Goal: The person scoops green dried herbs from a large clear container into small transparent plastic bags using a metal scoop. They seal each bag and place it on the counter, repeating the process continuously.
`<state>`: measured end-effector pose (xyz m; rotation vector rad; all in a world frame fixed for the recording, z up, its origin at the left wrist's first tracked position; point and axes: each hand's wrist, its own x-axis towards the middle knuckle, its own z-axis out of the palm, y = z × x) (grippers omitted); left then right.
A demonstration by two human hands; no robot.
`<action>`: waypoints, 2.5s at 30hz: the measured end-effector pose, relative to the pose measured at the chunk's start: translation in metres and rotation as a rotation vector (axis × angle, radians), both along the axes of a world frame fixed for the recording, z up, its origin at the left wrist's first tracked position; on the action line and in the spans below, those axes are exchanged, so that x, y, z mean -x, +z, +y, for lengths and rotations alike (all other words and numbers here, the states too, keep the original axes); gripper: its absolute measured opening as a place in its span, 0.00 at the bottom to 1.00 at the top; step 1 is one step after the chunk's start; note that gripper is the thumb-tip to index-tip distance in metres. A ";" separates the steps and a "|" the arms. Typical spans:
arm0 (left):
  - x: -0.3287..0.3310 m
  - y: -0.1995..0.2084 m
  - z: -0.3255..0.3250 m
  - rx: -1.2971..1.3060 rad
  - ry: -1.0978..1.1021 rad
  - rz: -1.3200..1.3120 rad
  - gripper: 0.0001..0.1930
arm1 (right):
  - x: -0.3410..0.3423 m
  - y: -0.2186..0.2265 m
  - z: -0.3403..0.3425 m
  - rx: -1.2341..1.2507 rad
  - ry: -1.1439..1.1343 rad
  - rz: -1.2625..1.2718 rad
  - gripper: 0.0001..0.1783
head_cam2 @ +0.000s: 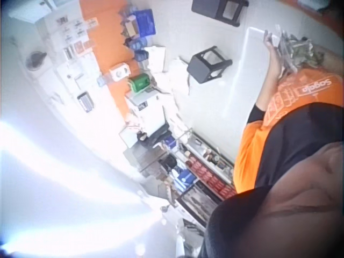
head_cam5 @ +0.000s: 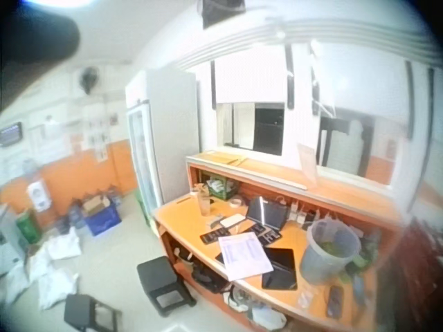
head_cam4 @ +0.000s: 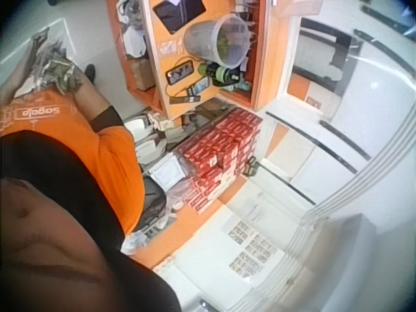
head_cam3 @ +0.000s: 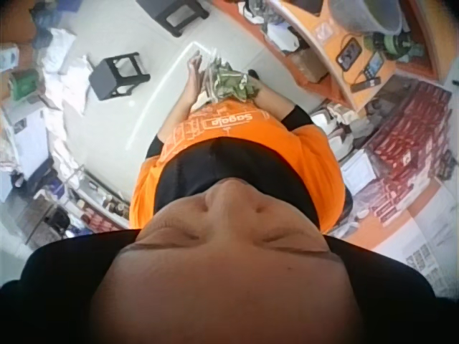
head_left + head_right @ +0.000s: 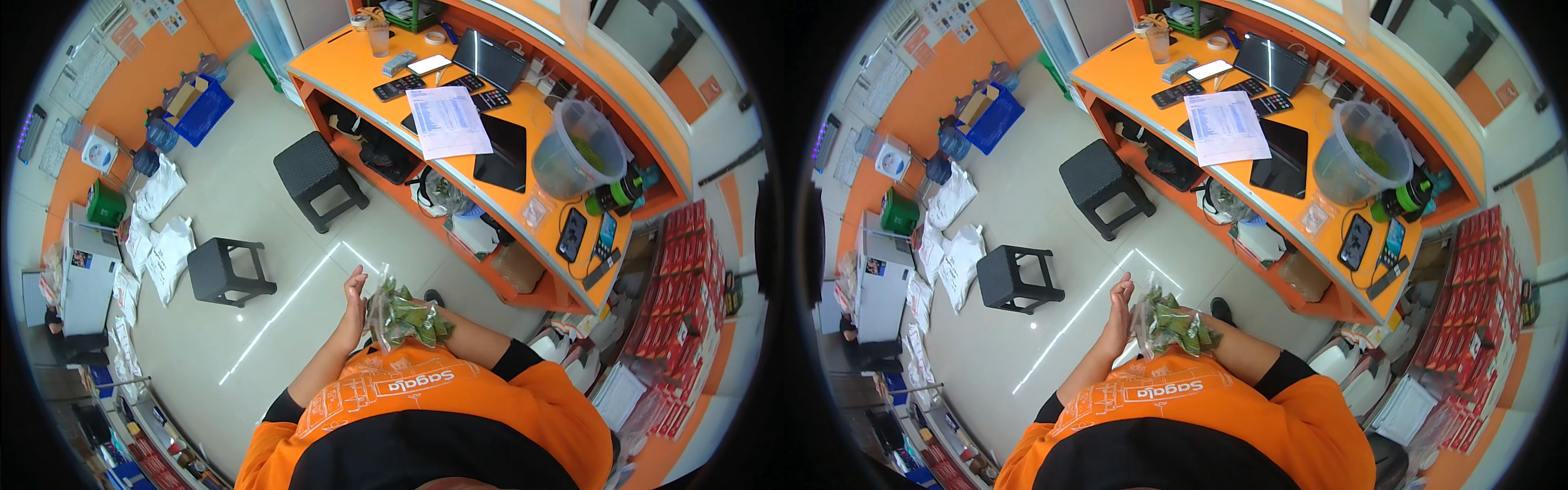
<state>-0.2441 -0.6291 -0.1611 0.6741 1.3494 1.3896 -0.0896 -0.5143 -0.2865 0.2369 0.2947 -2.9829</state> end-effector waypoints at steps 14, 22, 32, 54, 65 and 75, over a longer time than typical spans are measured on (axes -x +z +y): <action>-0.105 -0.241 -0.093 1.286 -0.509 0.419 0.38 | -0.055 -0.184 0.248 0.682 -0.612 -0.132 0.25; -0.107 -0.289 -0.081 1.196 -0.296 0.549 0.29 | 0.036 -0.330 0.424 2.849 -1.243 0.744 0.30; -0.104 -0.306 -0.072 1.198 -0.235 0.574 0.25 | -0.008 -0.383 0.499 3.021 -0.104 2.108 0.32; -0.111 -0.365 -0.124 1.137 -0.258 0.668 0.25 | 0.015 -0.485 0.596 3.057 -0.423 1.589 0.47; -0.110 -0.363 -0.127 1.124 -0.216 0.643 0.25 | 0.012 -0.367 0.555 3.194 -0.902 1.491 0.51; -0.085 -0.346 -0.113 1.098 -0.237 0.647 0.25 | -0.008 -0.376 0.549 2.934 -0.168 1.430 0.46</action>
